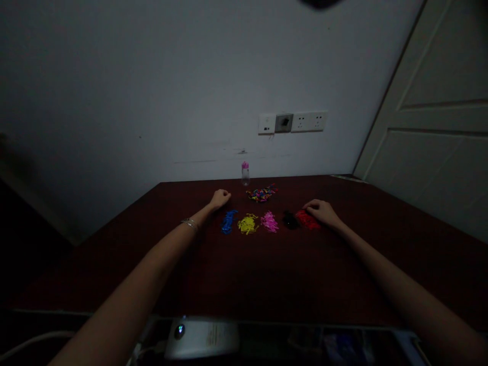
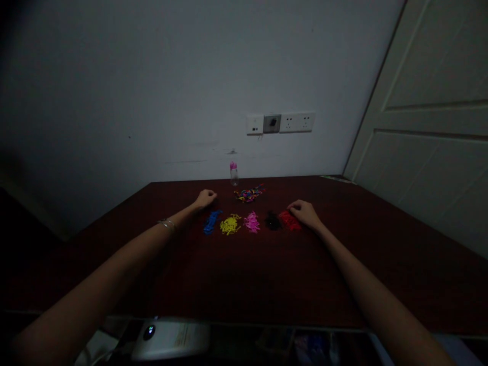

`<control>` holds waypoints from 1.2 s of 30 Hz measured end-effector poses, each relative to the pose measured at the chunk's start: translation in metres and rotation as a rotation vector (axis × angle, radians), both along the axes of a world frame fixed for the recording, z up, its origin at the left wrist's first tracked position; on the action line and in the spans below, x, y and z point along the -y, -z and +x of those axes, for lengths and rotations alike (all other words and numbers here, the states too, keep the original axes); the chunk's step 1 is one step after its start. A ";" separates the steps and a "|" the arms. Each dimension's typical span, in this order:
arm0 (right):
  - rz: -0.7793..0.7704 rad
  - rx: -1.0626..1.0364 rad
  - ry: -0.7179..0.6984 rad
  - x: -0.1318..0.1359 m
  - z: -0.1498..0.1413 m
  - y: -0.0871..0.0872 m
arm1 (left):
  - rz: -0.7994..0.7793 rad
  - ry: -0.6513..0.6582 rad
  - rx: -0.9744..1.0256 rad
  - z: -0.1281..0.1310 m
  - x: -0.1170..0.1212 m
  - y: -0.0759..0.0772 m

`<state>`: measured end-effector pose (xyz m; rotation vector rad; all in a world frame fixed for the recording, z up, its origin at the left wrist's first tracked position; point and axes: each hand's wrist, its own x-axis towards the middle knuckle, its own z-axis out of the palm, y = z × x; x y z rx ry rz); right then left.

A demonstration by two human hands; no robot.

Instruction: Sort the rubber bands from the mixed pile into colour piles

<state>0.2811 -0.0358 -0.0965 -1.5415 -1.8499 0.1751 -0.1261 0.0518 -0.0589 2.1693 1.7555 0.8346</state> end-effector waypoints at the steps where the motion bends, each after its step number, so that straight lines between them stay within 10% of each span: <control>1: -0.002 -0.003 0.005 0.000 0.000 0.000 | 0.007 -0.034 0.014 -0.002 -0.002 0.003; 7: -0.010 -0.001 0.015 0.000 0.000 0.000 | 0.035 -0.236 0.099 -0.005 -0.005 0.016; 20: -0.159 -0.136 0.012 -0.026 -0.015 -0.021 | 0.052 -0.225 0.114 -0.008 -0.007 0.021; 36: -0.210 0.583 -0.046 -0.074 -0.118 -0.044 | 0.027 -0.219 0.122 -0.008 0.003 0.015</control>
